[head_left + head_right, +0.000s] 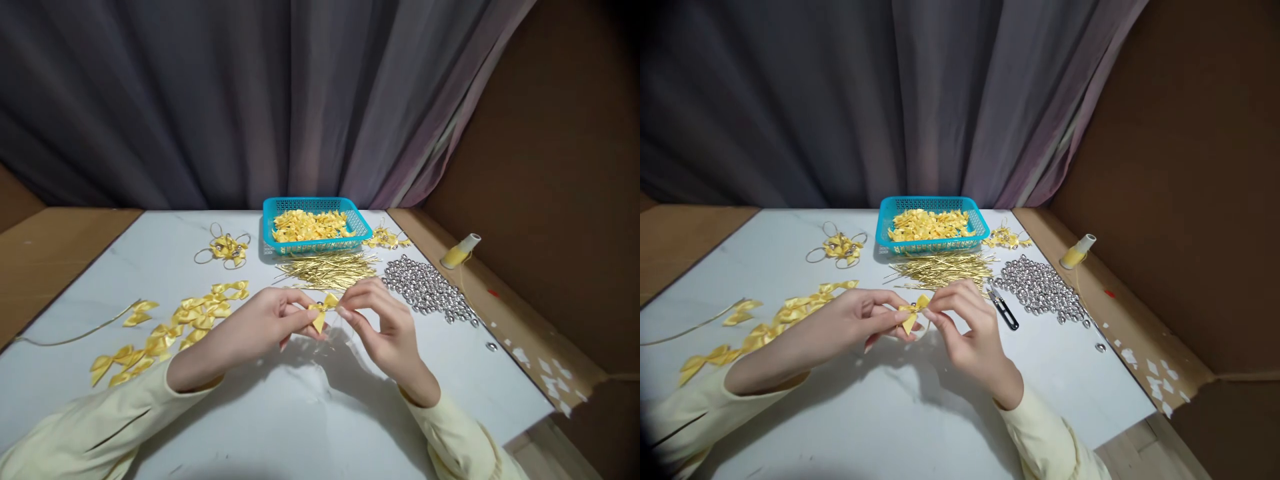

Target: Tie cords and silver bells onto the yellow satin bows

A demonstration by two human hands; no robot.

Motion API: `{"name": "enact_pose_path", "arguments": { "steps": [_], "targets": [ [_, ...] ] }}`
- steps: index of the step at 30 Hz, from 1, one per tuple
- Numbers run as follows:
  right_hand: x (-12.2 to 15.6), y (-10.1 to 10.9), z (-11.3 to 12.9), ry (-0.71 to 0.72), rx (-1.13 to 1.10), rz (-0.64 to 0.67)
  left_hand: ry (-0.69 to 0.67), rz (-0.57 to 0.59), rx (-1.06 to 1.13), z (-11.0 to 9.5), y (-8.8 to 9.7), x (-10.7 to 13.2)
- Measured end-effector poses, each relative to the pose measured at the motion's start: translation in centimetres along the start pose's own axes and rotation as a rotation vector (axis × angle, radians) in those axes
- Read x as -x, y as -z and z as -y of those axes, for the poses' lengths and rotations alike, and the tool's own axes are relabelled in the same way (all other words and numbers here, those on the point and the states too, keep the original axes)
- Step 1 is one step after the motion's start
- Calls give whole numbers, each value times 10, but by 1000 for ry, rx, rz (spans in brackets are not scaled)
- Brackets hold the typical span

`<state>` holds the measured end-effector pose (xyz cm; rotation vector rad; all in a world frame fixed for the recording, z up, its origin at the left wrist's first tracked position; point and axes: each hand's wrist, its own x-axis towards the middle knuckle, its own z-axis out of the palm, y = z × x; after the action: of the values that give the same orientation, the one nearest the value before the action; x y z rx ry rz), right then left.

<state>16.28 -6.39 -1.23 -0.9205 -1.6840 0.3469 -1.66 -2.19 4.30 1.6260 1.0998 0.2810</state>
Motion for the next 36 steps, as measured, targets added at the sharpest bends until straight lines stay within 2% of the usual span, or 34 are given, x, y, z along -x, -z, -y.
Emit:
{"name": "enact_pose_path", "arguments": {
  "steps": [4, 9, 13, 18, 24, 27, 31, 34, 36],
  "targets": [
    [4, -5, 2, 33, 72, 14, -29, -83, -33, 4, -1, 1],
    [6, -6, -3, 54, 199, 63, -25, -111, -64, 3, 1, 1],
    [7, -6, -5, 7, 261, 126, -8, -119, -51, 5, 0, -1],
    [6, -4, -1, -288, 66, 254, -11, -123, -41, 11, 0, -4],
    [1, -2, 2, -557, -233, 250, -41, -132, 4, 11, -1, -8],
    [-1, 2, 2, -568, -402, 180, -40, -174, -31, 14, -3, -11],
    [-3, 9, 9, -516, -475, 52, -155, -361, -212, 26, -3, -17],
    [-3, 12, 14, -543, -617, 101, -281, -489, -349, 33, -4, -19],
    [-1, 8, 15, -583, -720, 173, -301, -494, -352, 34, -5, -19]
  ]
}}
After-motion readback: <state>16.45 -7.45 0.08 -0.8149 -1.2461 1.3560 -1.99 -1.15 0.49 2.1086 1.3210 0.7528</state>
